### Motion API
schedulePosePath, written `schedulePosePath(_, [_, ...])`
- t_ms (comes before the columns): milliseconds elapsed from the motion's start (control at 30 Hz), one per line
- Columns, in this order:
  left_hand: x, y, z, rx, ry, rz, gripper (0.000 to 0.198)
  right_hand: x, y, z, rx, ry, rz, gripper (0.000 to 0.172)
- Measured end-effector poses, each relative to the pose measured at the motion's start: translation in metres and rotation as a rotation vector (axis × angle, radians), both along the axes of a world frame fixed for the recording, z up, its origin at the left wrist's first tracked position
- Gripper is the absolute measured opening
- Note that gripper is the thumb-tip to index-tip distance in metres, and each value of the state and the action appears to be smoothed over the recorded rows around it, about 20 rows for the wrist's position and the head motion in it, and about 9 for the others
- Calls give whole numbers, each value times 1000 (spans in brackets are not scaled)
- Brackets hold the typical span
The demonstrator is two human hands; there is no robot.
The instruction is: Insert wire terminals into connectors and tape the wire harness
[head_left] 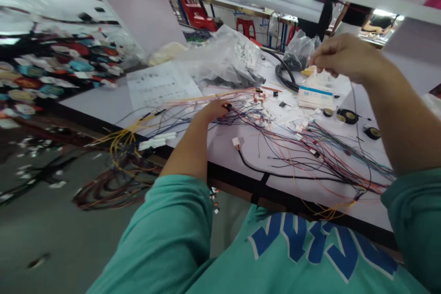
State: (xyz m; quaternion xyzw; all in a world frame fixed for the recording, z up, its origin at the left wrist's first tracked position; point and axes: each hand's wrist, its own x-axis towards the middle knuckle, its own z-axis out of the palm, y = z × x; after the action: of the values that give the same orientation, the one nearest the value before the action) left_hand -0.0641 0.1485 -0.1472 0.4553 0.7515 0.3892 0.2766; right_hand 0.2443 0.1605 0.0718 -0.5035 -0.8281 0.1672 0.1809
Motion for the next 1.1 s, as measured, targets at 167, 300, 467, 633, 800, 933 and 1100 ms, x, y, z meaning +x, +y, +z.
schedulePosePath(167, [0,-14,14,54,108,10,25,-27,10,-41,-4,132,309,16])
schedulePosePath(300, [8,-35,40,236,-246,5,38,-38,11,-70,78,160,469,13])
schedulePosePath(467, [33,-62,68,280,-712,8,43,-52,-14,-82,285,236,446,17])
schedulePosePath(633, [57,-70,75,303,-782,-162,50,-55,-44,-88,486,292,458,17])
schedulePosePath(800, [71,-71,74,303,-851,-280,51,-53,-57,-99,643,266,431,18])
schedulePosePath(933, [78,-67,67,342,-991,-470,47,-51,-62,-104,746,230,377,23])
schedulePosePath(1100, [80,-59,56,431,-1155,-853,59,-50,-66,-104,805,152,309,23])
